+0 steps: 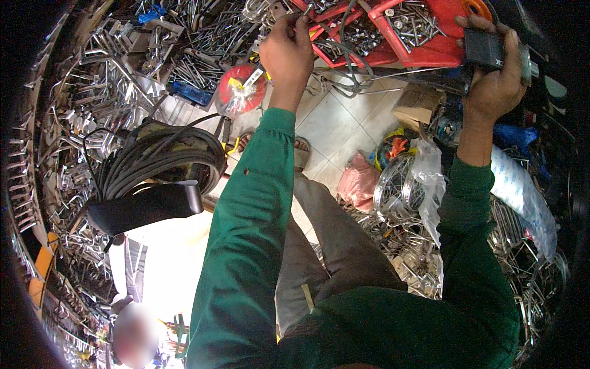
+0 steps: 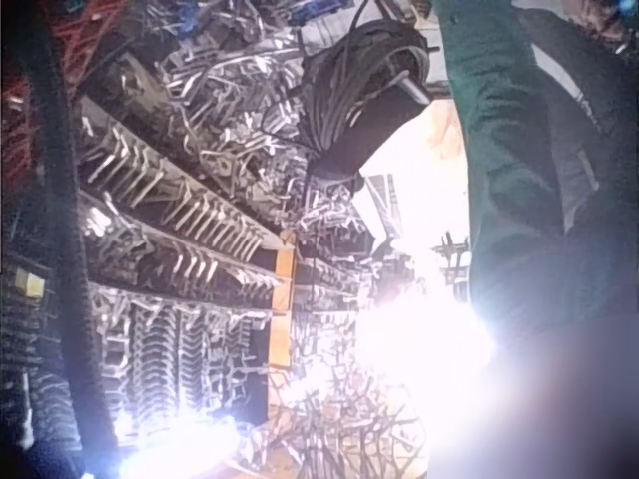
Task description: The person walks to a red parts organizer and sorts small metal hardware into its compartments. They pick up screws, bolts, and other fasteners from the floor and place them into the appropriate bins, occasionally using a small handheld device.
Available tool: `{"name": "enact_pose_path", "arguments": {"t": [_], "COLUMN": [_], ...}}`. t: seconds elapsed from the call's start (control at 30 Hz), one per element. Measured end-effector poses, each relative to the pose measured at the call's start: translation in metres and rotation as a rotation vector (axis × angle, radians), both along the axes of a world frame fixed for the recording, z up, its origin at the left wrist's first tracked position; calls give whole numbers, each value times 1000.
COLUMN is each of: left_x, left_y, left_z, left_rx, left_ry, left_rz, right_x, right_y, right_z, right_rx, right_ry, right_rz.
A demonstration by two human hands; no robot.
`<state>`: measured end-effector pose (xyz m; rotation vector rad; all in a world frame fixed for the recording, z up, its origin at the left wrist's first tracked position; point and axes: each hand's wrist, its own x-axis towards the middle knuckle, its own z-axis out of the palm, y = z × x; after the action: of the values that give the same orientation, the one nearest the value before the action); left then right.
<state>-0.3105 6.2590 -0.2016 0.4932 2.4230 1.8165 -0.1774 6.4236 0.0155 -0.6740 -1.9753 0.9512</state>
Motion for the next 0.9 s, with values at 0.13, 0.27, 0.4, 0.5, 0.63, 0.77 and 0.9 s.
{"name": "enact_pose_path", "arguments": {"t": [0.13,0.27,0.4,0.5,0.63,0.77,0.9], "left_x": [-4,-15,-29,-41,-53,-50,-54], "left_y": [-2,6,26,41,55,56,36], "left_z": [11,21,18,17,28,36,25], "left_rx": [23,-64,-317,-299,-772,-913,-814], "left_ry": [34,71,342,781,515,466,474], "left_rz": [-14,-128,-227,-53,-470,-553,-416], "right_x": [-6,-6,-3,-3,-10,-23,-39], "right_y": [-5,-7,-2,1,-13,-31,-9], "right_z": [3,3,3,2,1,8,23], "right_rx": [21,-28,-33,-54,-101,-44,-343], "right_ry": [-41,-12,-1,3,94,218,90], "right_rz": [-16,-10,5,-60,-38,109,119]}}
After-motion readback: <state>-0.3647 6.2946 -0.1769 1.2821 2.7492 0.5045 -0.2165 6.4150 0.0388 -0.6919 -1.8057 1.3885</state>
